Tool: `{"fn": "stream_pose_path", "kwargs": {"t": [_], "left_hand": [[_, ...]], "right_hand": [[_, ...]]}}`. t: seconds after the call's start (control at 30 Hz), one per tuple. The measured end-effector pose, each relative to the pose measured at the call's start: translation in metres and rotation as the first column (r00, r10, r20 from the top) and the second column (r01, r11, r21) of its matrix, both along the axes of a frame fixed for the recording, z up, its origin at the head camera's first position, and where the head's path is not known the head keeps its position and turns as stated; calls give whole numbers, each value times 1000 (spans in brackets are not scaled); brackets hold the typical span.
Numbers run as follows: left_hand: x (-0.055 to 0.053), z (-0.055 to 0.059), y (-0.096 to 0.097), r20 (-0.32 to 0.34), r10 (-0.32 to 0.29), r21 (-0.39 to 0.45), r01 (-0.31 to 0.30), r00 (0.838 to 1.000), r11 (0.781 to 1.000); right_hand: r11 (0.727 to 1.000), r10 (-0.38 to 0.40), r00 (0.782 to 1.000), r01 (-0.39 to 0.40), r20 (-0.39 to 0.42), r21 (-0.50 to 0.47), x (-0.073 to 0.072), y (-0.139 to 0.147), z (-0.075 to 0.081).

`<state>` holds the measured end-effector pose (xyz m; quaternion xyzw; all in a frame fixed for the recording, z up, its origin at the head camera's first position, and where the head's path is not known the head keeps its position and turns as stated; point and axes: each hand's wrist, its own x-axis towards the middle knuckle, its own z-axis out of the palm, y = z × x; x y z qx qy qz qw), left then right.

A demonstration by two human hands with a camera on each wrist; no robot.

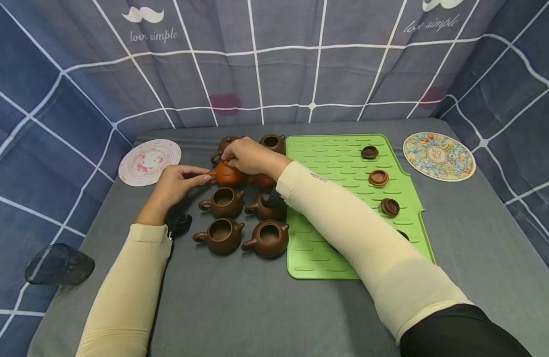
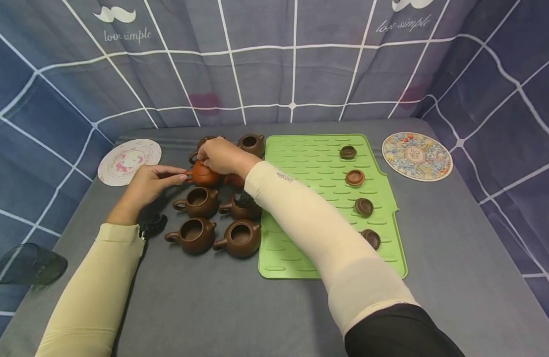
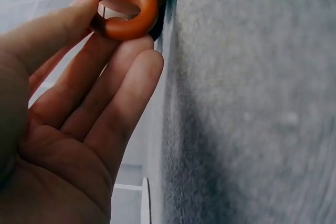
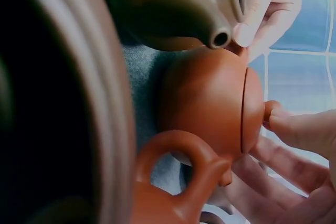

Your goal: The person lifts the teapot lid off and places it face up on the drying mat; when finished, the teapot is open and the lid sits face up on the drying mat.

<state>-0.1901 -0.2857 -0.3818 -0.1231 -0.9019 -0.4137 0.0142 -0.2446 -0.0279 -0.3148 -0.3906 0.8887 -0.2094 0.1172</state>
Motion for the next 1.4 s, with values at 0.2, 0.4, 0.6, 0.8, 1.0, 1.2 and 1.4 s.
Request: {"fn": "stream_pose_path", "kwargs": {"t": [0.2, 0.4, 0.6, 0.8, 1.0, 1.2, 1.4], "left_hand": [[-1, -2, 3, -19, 12, -16, -12, 1000, 1000], [-1, -2, 2, -35, 29, -43, -31, 999, 999], [-1, 0, 3, -36, 52, -44, -54, 998, 998], [-2, 0, 3, -40, 55, -40, -56, 998, 998], [-2, -3, 4, -39, 54, -29, -55, 998, 998], [-3, -2, 5, -45, 60, -30, -62, 997, 998], [-1, -1, 4, -43, 55, -40, -57, 998, 998]], "right_hand": [[999, -44, 999, 44, -18, -17, 1, -1, -2], [998, -45, 999, 44, -13, -43, 2, -3, -4], [996, -69, 997, 67, -36, -66, 2, -5, -8], [994, -82, 996, 80, -37, -69, 1, -5, -8], [987, -111, 994, 110, 1, -116, 5, -1, -4], [970, -139, 990, 143, 36, -197, 11, 6, 3], [966, -98, 993, 110, 61, -236, 22, 12, 12]]}}
